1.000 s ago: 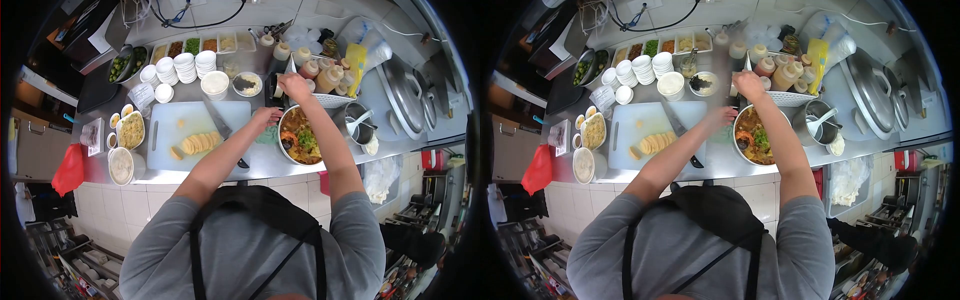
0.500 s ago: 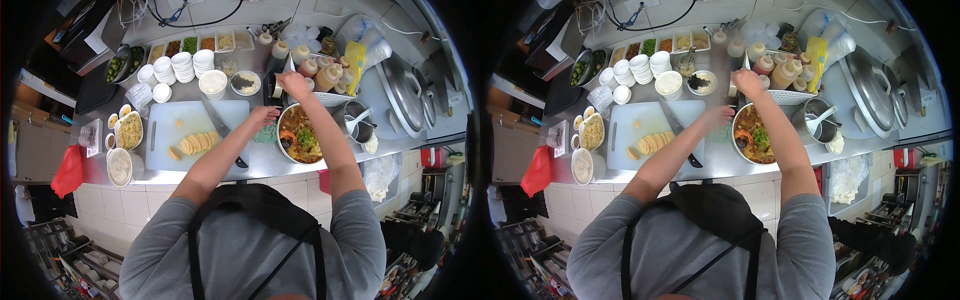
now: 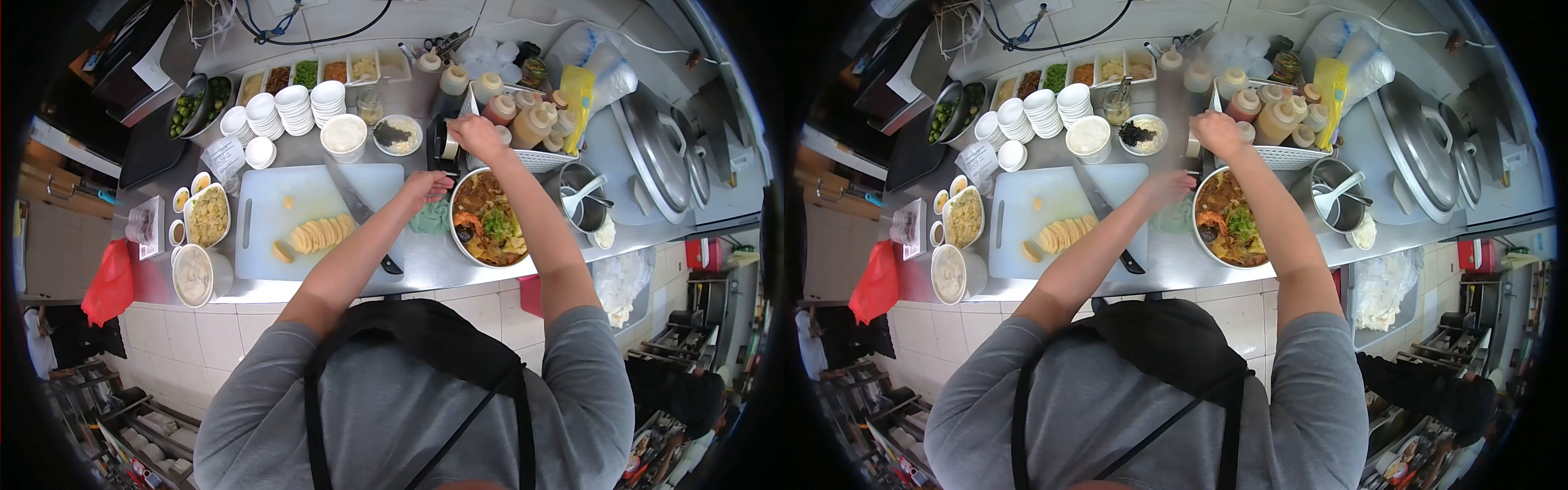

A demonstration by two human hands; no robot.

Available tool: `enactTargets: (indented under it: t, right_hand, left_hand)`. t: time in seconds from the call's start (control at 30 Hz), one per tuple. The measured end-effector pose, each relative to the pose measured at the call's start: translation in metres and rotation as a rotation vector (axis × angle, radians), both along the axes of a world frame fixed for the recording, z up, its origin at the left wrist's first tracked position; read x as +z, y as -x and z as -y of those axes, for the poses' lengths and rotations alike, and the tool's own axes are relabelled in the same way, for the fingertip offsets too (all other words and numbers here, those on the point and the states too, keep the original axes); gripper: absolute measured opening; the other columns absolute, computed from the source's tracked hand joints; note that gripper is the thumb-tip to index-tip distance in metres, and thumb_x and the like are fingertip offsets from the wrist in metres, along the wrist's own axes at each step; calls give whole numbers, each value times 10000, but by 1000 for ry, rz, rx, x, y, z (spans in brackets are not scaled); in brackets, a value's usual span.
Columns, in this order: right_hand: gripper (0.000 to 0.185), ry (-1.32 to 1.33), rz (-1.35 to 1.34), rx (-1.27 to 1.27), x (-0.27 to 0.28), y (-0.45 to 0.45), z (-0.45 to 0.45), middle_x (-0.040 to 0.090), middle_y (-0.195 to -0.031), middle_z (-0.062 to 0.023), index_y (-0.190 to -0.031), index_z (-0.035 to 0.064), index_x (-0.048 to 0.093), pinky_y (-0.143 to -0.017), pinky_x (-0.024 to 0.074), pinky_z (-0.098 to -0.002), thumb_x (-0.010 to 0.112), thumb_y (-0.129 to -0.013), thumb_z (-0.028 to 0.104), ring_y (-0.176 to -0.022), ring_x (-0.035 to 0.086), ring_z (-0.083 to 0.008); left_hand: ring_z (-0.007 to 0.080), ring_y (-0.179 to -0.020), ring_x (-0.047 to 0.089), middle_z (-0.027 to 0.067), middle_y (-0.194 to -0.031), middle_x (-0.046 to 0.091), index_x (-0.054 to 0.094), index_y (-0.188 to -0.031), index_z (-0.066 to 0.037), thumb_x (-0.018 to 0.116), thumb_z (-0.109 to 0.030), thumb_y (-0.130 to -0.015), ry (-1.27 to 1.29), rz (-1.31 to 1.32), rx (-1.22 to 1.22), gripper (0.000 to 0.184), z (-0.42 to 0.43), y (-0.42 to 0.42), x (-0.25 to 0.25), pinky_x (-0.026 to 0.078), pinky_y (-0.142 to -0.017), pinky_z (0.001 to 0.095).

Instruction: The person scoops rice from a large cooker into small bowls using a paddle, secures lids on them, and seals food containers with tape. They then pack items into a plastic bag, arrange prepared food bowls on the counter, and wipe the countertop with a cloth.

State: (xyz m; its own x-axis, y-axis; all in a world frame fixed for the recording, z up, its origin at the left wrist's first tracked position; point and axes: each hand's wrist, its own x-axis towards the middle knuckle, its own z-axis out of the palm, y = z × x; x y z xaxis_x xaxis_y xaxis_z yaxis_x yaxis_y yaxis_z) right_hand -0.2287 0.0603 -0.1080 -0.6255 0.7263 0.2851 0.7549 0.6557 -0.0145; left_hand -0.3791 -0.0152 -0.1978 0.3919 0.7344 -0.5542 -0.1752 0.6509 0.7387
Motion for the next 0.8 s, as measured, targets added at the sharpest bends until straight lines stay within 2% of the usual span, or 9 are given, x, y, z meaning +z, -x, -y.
enactTargets:
  t: [0.1,0.43,0.73,0.8]
  right_hand:
    - [124,22,-24,76,7,-3,5,614,-745,-85,-763,38,620,-660,471,-354,583,-724,150,-742,578,-252]
    - [103,26,-23,43,2,-2,1,606,-735,-88,-732,43,597,-652,471,-358,589,-713,144,-735,576,-257]
    - [104,-86,-26,32,-6,-2,-3,600,-717,-94,-747,42,599,-646,474,-359,584,-717,141,-728,578,-261]
    - [77,-52,-48,79,-1,-2,1,593,-702,-106,-698,43,547,-639,490,-354,521,-711,114,-732,582,-265]
  left_hand:
    - [143,-800,532,42,-906,625,624,-901,-44,505,-271,-836,0,5,-2,264,0,0,-2,427,-693,287]
    - [138,-788,532,40,-896,624,625,-897,-48,511,-274,-834,5,13,1,261,-4,-1,-10,427,-693,285]
    - [145,-800,532,42,-898,624,624,-898,-42,514,-275,-831,10,13,22,266,-3,-3,-9,427,-705,292]
    - [147,-803,532,43,-898,624,624,-900,-40,514,-275,-831,16,28,12,268,-3,-2,-9,427,-707,294]
